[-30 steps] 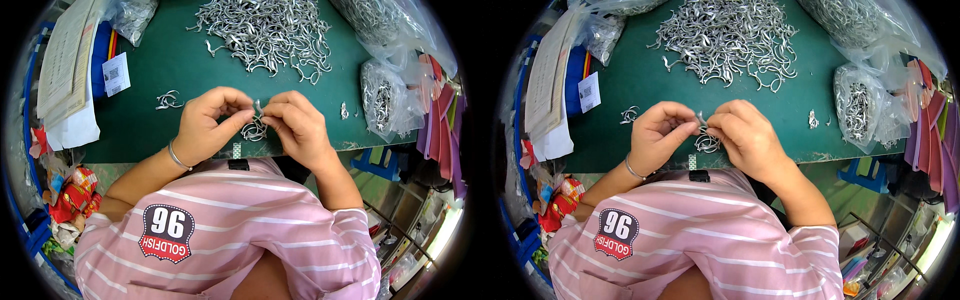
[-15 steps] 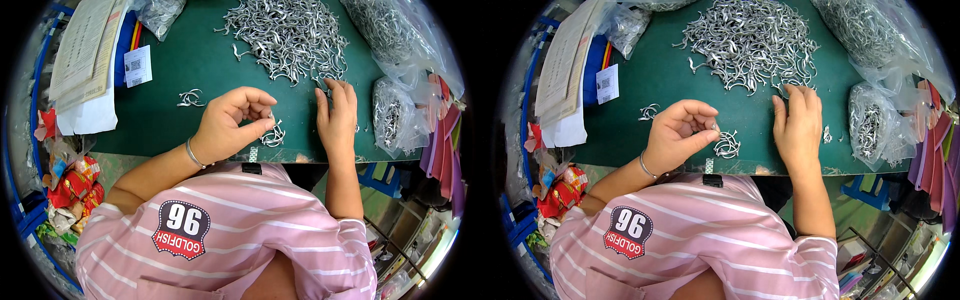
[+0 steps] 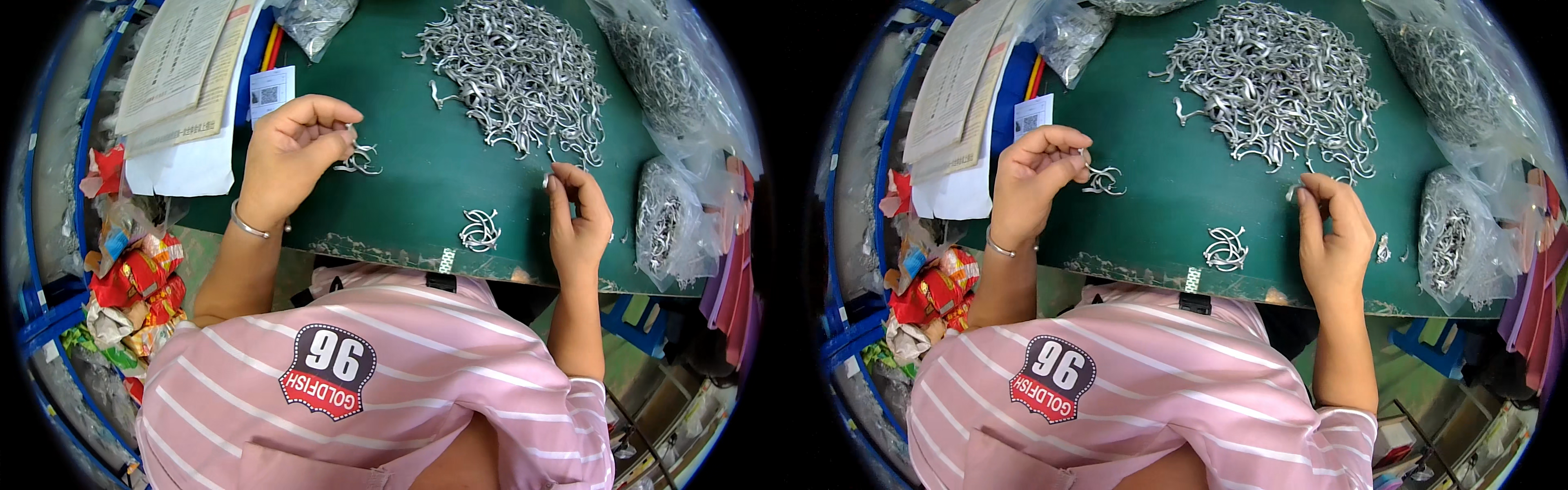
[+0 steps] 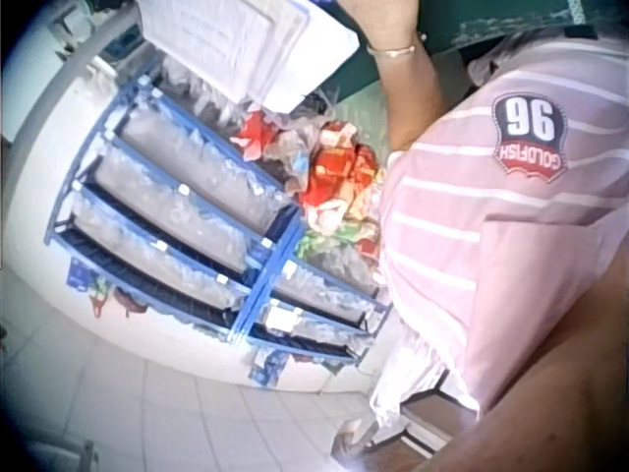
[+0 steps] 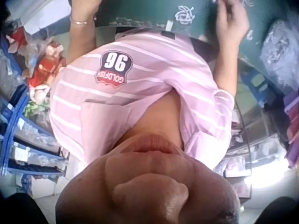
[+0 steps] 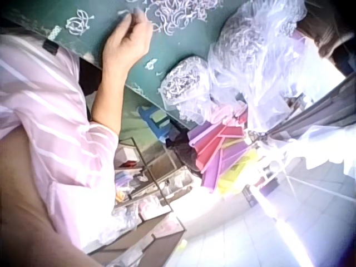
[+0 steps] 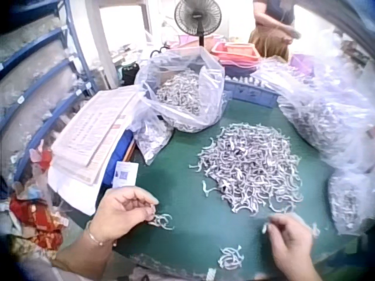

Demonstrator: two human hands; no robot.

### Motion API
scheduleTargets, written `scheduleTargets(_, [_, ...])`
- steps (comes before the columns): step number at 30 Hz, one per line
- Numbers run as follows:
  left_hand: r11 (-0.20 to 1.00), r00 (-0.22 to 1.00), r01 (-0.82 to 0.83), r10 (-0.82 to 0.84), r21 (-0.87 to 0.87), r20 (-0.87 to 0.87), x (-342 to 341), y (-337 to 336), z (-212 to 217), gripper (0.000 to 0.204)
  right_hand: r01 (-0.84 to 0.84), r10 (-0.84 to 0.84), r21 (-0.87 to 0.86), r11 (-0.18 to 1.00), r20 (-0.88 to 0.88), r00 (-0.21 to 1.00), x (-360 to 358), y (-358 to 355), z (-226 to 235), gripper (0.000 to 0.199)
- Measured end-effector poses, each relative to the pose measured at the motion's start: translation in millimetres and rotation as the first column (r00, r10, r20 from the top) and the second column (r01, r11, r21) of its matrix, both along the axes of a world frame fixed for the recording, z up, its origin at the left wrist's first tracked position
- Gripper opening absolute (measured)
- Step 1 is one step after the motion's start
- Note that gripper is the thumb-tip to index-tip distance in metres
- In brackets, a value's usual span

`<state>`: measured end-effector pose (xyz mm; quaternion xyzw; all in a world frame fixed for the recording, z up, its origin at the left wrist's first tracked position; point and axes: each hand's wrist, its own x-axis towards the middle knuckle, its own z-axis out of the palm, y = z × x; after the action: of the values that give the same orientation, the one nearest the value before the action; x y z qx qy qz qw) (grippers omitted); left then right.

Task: The person picks up two small curved metal components from a pile on the work table and joins them together by hand.

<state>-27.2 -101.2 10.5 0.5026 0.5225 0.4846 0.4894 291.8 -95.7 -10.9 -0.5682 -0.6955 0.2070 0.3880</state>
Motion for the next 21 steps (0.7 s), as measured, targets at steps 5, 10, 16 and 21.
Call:
scheduleTargets(5, [0.99, 0.996, -0.021, 0.032, -0.142, 0.078, -6.9, -8.0, -5.0, 0.017, -0.139, 0.137, -0.033, 0.99, -0.046, 0.989, -7.5, -4.8, 3.1, 0.014])
scheduleTargets(10, [0.972, 0.927, 0.057, 0.033, -0.227, 0.373, -5.6, -9.0, -12.7, 0.014, -0.136, 0.137, -0.022, 0.99, 0.032, 0.99, -9.2, -7.5, 0.1, 0.015])
scheduleTargets(16, [0.968, 0.917, 0.049, 0.053, -0.245, 0.395, -6.3, -9.5, -14.1, 0.014, -0.142, 0.142, -0.024, 0.99, 0.028, 0.989, -9.4, -8.7, 1.5, 0.013])
scheduleTargets(21, [0.982, 0.981, -0.065, 0.03, -0.177, -0.192, -15.9, -6.2, -6.2, 0.017, -0.125, 0.123, -0.056, 0.991, -0.034, 0.992, -8.4, -13.1, 2.0, 0.011])
